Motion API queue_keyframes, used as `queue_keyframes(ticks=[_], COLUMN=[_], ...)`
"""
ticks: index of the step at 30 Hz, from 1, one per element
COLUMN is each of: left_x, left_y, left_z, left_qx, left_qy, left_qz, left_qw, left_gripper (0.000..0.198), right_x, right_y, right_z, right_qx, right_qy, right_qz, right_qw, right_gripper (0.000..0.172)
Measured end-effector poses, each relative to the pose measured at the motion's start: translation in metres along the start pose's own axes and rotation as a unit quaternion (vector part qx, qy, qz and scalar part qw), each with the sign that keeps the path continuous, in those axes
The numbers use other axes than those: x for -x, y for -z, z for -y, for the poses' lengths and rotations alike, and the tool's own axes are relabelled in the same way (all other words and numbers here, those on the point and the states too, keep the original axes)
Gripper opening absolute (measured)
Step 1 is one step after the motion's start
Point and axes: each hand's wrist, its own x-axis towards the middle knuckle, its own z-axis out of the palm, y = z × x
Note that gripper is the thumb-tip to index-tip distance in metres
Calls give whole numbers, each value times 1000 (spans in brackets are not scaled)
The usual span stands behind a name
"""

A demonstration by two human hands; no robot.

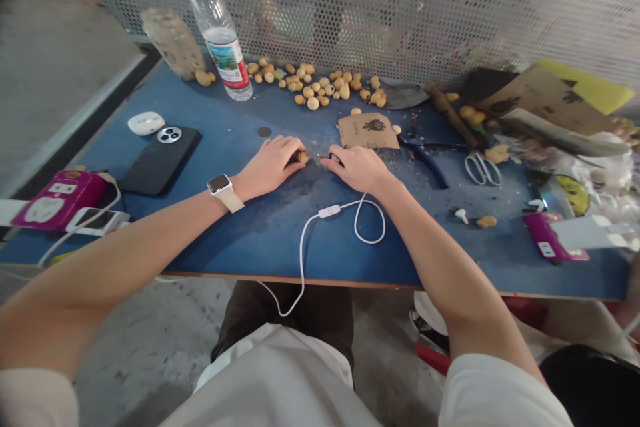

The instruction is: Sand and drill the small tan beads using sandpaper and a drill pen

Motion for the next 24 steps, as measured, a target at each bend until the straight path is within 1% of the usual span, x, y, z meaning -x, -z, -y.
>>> queue_keyframes(ticks=[5, 9, 15, 20, 24], left_x=[0, -1, -2, -2, -2], left_y=[-1, 0, 0, -2, -3], left_z=[-1, -2, 0, 3, 2], left_qx=[2, 2, 3, 8, 9], left_qy=[4, 6, 10, 1, 9], left_qz=[-7, -2, 3, -5, -2], left_qw=[1000, 1000, 1000, 1000, 1000], left_gripper=[15, 17, 19, 23, 26], right_x=[0, 0, 0, 0, 1], right_y=[-1, -3, -1, 0, 1], right_z=[-1, -3, -3, -4, -6], right_qx=[-9, -13, -24, -38, -54], right_qy=[4, 9, 16, 22, 33], right_qz=[-5, -10, 3, 5, 4], right_qw=[1000, 1000, 1000, 999, 998], right_gripper=[42, 42, 40, 38, 38])
